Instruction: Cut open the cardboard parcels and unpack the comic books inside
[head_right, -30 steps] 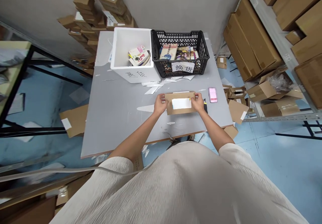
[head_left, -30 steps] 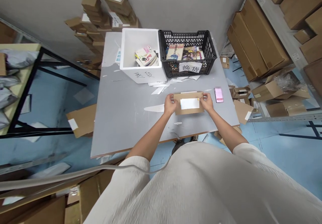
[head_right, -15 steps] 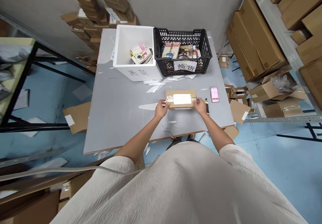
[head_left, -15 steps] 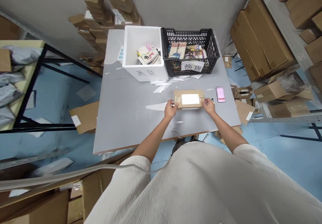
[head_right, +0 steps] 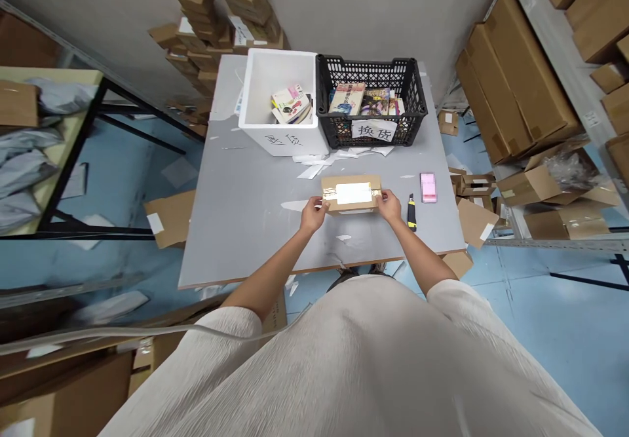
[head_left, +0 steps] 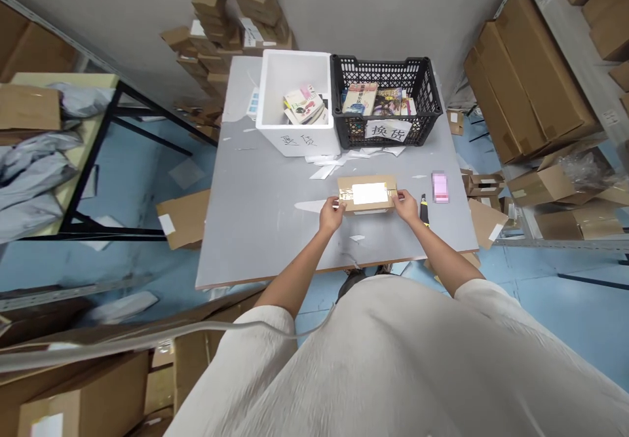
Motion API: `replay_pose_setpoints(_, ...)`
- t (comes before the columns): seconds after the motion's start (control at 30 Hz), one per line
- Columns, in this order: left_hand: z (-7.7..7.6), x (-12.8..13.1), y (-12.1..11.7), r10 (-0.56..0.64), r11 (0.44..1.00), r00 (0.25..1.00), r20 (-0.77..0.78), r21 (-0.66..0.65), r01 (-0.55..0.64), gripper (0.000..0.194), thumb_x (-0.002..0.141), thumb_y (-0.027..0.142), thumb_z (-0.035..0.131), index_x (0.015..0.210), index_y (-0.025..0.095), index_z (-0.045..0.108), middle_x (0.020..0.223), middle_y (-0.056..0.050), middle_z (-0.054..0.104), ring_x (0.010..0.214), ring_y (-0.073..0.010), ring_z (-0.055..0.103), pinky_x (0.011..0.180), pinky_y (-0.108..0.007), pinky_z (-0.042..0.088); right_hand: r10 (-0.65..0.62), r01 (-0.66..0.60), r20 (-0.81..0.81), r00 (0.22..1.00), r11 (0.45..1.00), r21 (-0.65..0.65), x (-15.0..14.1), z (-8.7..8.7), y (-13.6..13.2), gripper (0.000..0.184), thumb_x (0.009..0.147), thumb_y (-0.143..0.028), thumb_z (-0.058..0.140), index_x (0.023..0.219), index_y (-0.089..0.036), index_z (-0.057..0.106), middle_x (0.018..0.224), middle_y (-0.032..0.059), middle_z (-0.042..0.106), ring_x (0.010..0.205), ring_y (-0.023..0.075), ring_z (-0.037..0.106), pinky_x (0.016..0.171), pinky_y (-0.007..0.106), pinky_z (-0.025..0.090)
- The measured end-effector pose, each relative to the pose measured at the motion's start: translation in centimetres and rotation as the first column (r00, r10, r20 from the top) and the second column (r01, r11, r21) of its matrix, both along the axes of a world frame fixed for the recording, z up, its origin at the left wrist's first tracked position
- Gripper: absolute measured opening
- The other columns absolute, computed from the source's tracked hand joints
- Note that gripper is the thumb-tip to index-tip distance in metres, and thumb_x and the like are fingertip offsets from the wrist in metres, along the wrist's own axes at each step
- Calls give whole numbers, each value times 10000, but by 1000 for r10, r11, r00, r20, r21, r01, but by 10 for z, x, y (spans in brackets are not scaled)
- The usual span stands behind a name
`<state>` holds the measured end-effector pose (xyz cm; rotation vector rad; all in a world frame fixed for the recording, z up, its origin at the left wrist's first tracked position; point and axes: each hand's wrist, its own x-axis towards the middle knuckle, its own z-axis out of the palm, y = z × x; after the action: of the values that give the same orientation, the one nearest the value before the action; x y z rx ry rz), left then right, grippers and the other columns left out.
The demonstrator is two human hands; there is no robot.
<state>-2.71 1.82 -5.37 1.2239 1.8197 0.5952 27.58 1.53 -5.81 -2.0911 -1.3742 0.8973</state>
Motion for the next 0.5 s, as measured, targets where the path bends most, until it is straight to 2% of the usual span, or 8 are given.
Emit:
replay_pose_setpoints(0.13,-9,-15,-2,25,999,998,61,34,-27,372,995,364,704,1342,233,670,1313,-109,789,1105,-267,773,1035,-418,609,25,-25,-24,999,1000,3,-10,-8,6,402,985,-489,635,1285,-243,741,1203,105,845,1116,331,778,1062,497,616)
replay_pose_setpoints(0.23,-17,-21,3,57,995,986,158,71,-69,538,941,298,720,1466,234,621,1442,-134,751,1247,-287,748,1120,-454,598,76,-75,-52,996,997,17,-12,-14,10,546,961,-476,650,1439,-217,705,1168,122,831,1109,342,767,1103,535,609)
replay_pose_setpoints(0.37,-21,-21,16,70,993,954,291,70,-94,839,812,151,746,1619,245,533,1580,-148,692,1366,-300,710,1187,-474,581,116,-104,-159,980,991,82,-19,-18,15,656,911,-393,651,1533,-184,667,1424,178,757,1145,316,754,1162,526,599)
replay_pose_setpoints(0.43,-19,-19,20,71,995,951,300,51,-90,919,778,118,756,1657,238,516,1582,-157,692,1345,-312,720,1171,-480,592,132,-109,-227,965,988,110,-22,-17,16,723,879,-353,664,1584,-197,628,1520,164,721,1178,306,749,1172,515,600)
replay_pose_setpoints(0.5,-16,-16,22,71,995,959,276,44,-86,931,794,136,769,1683,222,505,1572,-168,696,1305,-321,736,1140,-485,605,128,-97,-255,958,987,131,-23,-13,18,766,861,-339,679,1613,-216,602,1509,140,736,1205,308,743,1177,510,601)
